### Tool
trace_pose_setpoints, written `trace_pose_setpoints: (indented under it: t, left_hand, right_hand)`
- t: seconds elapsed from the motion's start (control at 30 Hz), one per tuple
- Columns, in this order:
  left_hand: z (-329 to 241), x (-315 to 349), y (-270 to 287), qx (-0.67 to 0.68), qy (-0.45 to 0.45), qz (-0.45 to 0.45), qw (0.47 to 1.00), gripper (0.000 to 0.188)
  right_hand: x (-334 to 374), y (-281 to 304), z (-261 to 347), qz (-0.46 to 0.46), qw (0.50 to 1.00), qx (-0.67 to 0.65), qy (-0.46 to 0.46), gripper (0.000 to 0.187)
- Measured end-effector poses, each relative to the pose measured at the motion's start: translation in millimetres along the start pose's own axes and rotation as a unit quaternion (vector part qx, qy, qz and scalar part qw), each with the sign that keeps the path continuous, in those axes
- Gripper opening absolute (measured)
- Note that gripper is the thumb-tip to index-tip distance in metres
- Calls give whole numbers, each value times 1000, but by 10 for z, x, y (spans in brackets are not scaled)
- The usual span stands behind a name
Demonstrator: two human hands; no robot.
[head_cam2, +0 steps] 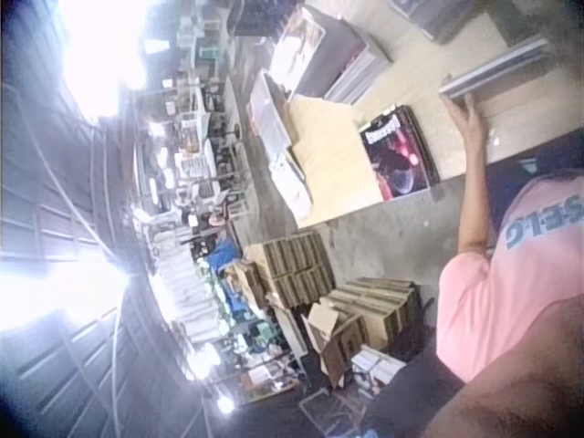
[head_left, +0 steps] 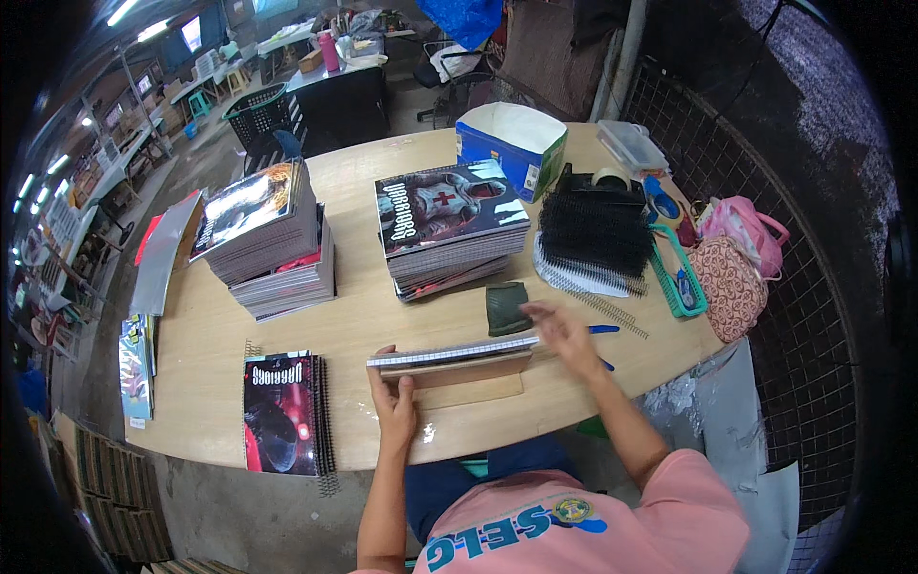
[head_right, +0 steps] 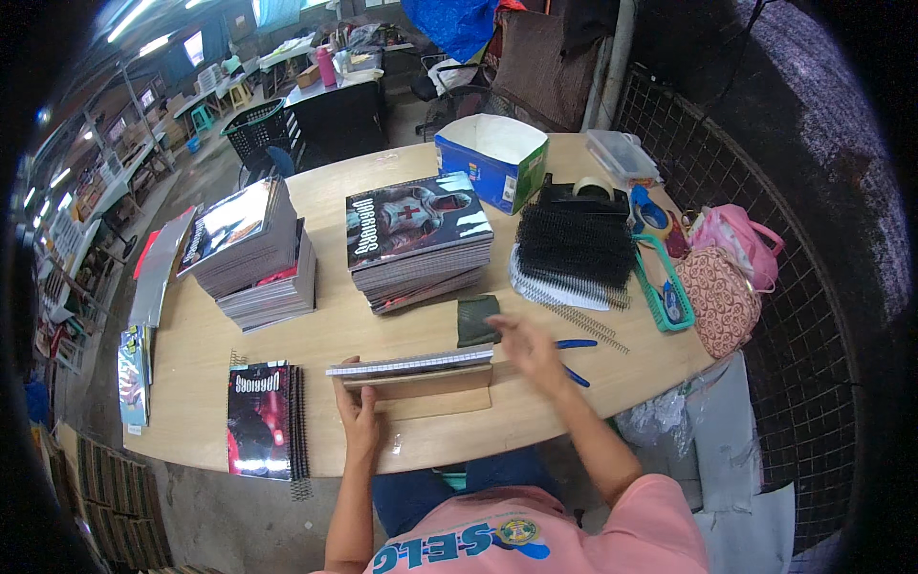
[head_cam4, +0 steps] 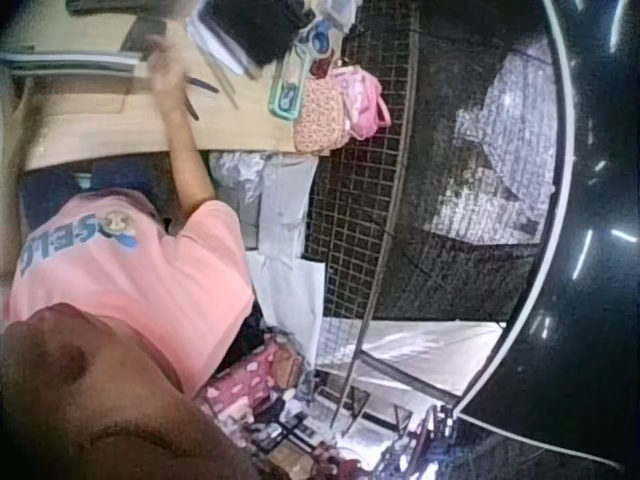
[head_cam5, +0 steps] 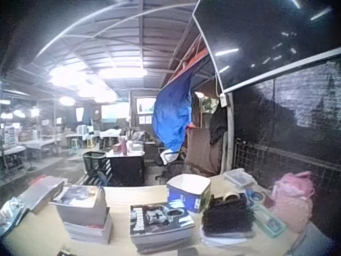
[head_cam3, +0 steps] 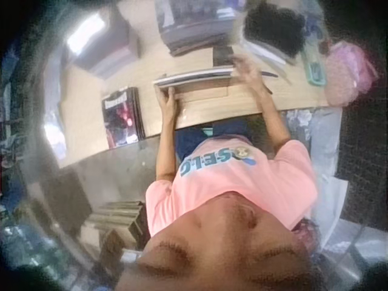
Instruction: The person is inserting plastic spirals into pre-punched notebook pages and covers by hand. They use a small blue-handled tool to trim and crimp the ends of the spirals, then stack the finished notebooks.
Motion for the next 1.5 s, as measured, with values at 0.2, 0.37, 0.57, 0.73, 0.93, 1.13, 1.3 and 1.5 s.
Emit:
trace_pose_setpoints:
  t: [0.2, 0.37, 0.57, 0.73, 0.93, 1.13, 1.3, 1.5]
  left_hand:
    - [-521, 394, -165, -150, -248, -316, 903, 68]
    - [-1237, 348, -894, -395, -314, -72, 860, 48]
    - [-1141, 97, -1127, -362, -314, -3, 878, 15]
    - [-1171, 118, -1128, -350, -321, 6, 880, 15]
    - [-1200, 179, -1083, -343, -328, -3, 880, 14]
    - [-1156, 150, -1083, -362, -321, -6, 875, 14]
    - [-1126, 124, -1073, -384, -303, -3, 872, 15]
    - [-1267, 165, -1187, -411, -324, 28, 852, 30]
  right_hand:
    - [-369, 591, 11, -19, 703, 699, 129, 14]
    - [-325, 758, 136, -27, 734, 631, 249, 18]
    - [-278, 437, 907, 61, 870, 396, 286, 22]
    - [-106, 7, 1144, 116, 947, 209, 216, 15]
    - [-116, 2, 1056, 132, 965, 148, 174, 20]
    - [-137, 5, 1055, 169, 950, 144, 221, 23]
    - [-158, -33, 1090, 199, 948, 135, 209, 22]
    - [-216, 171, 940, 45, 974, 141, 170, 20]
Point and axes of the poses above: each hand's wrist, its own x-axis away from the middle knuckle, its own y-axis out of the back of the hand, z = x × y, the point moved 5 cm from there along -x, towards the middle knuckle, and after that the axes turned 15 degrees about y, right-handed, at the moved point
